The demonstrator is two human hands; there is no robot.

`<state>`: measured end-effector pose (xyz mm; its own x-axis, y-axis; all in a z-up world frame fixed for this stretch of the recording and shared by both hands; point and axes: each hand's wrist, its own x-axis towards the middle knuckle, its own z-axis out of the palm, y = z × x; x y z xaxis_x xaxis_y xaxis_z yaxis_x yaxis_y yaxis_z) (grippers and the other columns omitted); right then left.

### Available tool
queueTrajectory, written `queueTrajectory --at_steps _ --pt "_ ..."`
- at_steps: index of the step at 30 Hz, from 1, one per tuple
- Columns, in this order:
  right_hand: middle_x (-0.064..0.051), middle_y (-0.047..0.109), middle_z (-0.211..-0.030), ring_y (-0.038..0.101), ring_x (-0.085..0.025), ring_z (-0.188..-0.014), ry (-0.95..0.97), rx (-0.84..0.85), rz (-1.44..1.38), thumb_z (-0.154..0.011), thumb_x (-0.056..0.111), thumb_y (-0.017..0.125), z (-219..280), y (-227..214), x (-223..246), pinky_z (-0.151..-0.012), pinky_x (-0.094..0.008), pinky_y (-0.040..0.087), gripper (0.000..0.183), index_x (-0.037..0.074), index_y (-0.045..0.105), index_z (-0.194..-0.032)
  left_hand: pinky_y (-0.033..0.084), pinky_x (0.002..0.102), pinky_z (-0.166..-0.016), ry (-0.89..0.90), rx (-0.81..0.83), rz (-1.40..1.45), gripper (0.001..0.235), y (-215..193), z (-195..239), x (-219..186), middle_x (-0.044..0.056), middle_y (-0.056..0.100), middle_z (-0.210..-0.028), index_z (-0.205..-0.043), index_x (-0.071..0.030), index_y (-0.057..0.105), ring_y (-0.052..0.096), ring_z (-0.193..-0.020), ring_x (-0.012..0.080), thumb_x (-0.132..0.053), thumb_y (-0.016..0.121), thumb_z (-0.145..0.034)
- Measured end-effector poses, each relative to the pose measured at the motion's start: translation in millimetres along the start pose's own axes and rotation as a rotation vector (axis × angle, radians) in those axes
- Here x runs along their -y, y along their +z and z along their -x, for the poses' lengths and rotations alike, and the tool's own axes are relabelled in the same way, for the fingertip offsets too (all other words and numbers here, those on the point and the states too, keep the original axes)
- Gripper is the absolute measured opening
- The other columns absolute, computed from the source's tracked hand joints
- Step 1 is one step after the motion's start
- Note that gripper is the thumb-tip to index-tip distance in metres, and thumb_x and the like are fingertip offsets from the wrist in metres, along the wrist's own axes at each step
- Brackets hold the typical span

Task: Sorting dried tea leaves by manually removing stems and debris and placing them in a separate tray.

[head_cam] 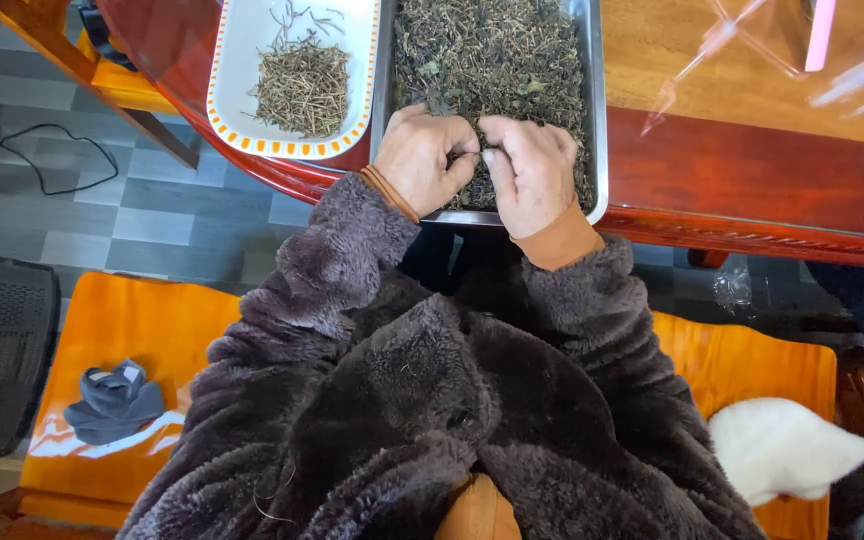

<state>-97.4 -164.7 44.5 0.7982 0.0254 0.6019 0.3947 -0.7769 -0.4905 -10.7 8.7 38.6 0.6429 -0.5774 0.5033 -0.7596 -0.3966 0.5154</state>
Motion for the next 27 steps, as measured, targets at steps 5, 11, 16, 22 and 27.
queueTrajectory --at_steps 5,11,16,22,27 --pt "-0.002 0.071 -0.095 0.069 -0.027 -0.094 -0.021 0.024 0.059 -0.102 0.015 0.067 5.5 9.9 -13.2 -0.107 -0.048 0.034 0.008 0.017 0.07 -0.109 0.039 0.05 -0.111 -0.008 -0.001 0.047 0.007 1.6 3.5 2.4 0.002 0.075 -0.078 -0.091 -0.019 0.073 0.075 -0.087 0.0277 -0.018 0.075 -0.085" --pt "-0.001 0.072 -0.092 0.069 -0.025 -0.089 0.033 -0.003 -0.014 -0.103 0.017 0.068 4.1 7.1 -9.3 -0.105 -0.047 0.035 0.003 0.017 0.07 -0.105 0.039 0.049 -0.111 -0.021 0.019 0.048 0.007 0.9 3.9 4.2 -0.001 0.075 -0.081 -0.094 -0.021 0.072 0.075 -0.088 0.0249 -0.02 0.076 -0.088" --pt "0.0 0.07 -0.087 0.07 -0.025 -0.087 0.021 -0.013 -0.043 -0.103 0.021 0.069 4.7 5.7 -9.5 -0.104 -0.044 0.04 0.002 0.018 0.068 -0.103 0.038 0.049 -0.111 -0.038 0.042 0.033 0.007 -7.9 6.5 1.3 -0.001 0.074 -0.081 -0.093 -0.022 0.071 0.074 -0.089 0.0244 -0.019 0.076 -0.09" --pt "0.0 0.072 -0.089 0.07 -0.026 -0.088 0.02 -0.051 -0.063 -0.103 0.014 0.066 2.6 -6.6 0.3 -0.102 -0.042 0.04 0.006 0.018 0.07 -0.104 0.041 0.048 -0.107 -0.035 0.021 0.035 0.009 -26.8 2.9 -7.4 -0.002 0.075 -0.08 -0.09 -0.022 0.074 0.075 -0.087 0.0226 -0.014 0.078 -0.09" --pt "-0.003 0.073 -0.091 0.07 -0.023 -0.081 -0.067 -0.104 0.06 -0.1 0.006 0.064 13.0 -24.6 -6.3 -0.09 -0.043 0.049 0.009 0.009 0.072 -0.103 0.068 0.041 -0.083 0.181 -0.117 -0.113 0.015 -48.2 -11.2 10.8 0.001 0.08 -0.078 -0.086 -0.013 0.08 0.078 -0.07 0.0156 -0.001 0.079 -0.096"
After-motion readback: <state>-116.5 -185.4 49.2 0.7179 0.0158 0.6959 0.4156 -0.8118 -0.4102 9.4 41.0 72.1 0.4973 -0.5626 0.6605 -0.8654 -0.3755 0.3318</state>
